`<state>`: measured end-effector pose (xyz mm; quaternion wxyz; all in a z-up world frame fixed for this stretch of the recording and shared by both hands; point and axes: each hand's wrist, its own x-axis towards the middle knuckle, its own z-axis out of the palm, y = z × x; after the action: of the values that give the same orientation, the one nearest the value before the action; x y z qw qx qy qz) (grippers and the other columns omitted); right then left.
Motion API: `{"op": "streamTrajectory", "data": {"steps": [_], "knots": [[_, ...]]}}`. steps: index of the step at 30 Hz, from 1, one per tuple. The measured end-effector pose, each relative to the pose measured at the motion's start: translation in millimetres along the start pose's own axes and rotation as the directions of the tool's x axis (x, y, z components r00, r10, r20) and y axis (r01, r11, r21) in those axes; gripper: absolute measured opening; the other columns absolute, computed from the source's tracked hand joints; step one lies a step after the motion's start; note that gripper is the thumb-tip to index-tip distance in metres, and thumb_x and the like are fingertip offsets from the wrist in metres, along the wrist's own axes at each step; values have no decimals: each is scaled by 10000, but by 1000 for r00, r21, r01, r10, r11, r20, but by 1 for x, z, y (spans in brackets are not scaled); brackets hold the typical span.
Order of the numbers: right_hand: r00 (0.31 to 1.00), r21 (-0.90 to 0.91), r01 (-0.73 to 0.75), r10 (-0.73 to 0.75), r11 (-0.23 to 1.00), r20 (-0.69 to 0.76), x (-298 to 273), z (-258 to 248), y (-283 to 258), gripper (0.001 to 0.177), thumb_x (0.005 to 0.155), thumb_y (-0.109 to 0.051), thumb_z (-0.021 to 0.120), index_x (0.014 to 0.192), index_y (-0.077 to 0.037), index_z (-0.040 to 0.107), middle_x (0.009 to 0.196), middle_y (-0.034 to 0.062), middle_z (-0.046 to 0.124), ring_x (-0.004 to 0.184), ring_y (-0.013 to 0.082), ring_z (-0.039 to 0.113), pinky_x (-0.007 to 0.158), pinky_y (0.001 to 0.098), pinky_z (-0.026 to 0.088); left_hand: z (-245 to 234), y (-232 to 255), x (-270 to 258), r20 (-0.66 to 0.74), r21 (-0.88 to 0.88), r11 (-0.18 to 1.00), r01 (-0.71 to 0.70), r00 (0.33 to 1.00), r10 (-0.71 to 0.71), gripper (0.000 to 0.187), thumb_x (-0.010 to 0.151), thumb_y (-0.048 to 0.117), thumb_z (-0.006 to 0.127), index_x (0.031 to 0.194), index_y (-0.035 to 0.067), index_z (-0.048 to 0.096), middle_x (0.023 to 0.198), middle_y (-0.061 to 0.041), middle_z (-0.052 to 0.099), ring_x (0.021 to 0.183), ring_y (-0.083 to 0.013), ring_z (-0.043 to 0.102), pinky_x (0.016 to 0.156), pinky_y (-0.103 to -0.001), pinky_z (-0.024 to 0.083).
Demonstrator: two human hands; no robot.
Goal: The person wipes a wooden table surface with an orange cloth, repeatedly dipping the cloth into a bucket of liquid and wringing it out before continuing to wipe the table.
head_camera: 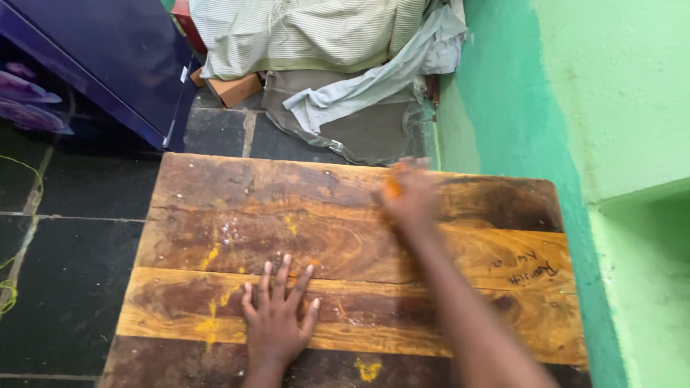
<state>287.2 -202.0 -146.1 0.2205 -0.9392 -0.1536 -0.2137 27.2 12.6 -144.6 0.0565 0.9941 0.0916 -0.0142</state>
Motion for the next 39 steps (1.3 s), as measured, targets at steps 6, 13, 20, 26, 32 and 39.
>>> {"op": "streamTrajectory", "data": {"steps": [6, 13, 20, 26, 32, 39], "knots": [[969, 225, 116, -160, 967, 188, -81, -26, -89, 473, 838, -390, 734, 1221, -113, 758, 1453, 162, 592, 1427, 414, 416, 1163, 539, 288, 5, 3, -7, -87, -19, 1000, 19, 996, -21, 641, 898, 603, 420, 1514, 480, 289, 1660, 26, 184, 1520, -270, 180, 1169, -653, 142], [896, -192, -422, 439, 886, 58, -64, -57, 79, 587, 937, -383, 669, 1439, -86, 600, 1505, 240, 456, 1361, 470, 379, 1079, 563, 285, 5, 0, -2, -37, -26, 1000, 17, 999, -18, 708, 864, 586, 461, 1550, 486, 315, 1672, 22, 167, 1508, -272, 173, 1147, -652, 124], [892, -250, -453, 434, 856, -128, -33, -62, 261, 555, 990, -342, 627, 1410, 21, 608, 1495, 264, 545, 1419, 499, 404, 1245, 532, 261, -3, 3, 9, -201, -102, 993, -54, 979, 33, 671, 858, 567, 493, 1497, 429, 346, 1629, 5, 222, 1471, -307, 223, 1128, -677, 128], [956, -286, -286, 294, 915, -14, 6, -36, 175, 548, 962, -349, 684, 1385, -1, 654, 1302, 261, 659, 1335, 443, 534, 1145, 508, 430, -1, 0, -3, -87, -98, 995, -26, 996, 17, 701, 859, 548, 518, 1526, 424, 339, 1651, -29, 211, 1483, -317, 209, 1126, -675, 138], [977, -18, -80, 82, 997, 197, -31, 13, -45, 644, 871, -393, 700, 1406, -49, 597, 1472, 206, 512, 1414, 402, 403, 1127, 531, 318, -9, 4, 1, -41, -67, 998, -8, 999, 5, 735, 853, 550, 522, 1556, 446, 331, 1690, -27, 203, 1541, -324, 180, 1121, -676, 126], [985, 49, -82, 73, 995, 156, -102, -36, -111, 603, 908, -367, 654, 1428, -71, 577, 1545, 125, 507, 1505, 385, 340, 1206, 532, 263, -17, 6, 1, 161, -2, 999, 49, 986, -48, 712, 913, 566, 445, 1596, 469, 265, 1721, 2, 134, 1523, -290, 129, 1168, -655, 96]]}}
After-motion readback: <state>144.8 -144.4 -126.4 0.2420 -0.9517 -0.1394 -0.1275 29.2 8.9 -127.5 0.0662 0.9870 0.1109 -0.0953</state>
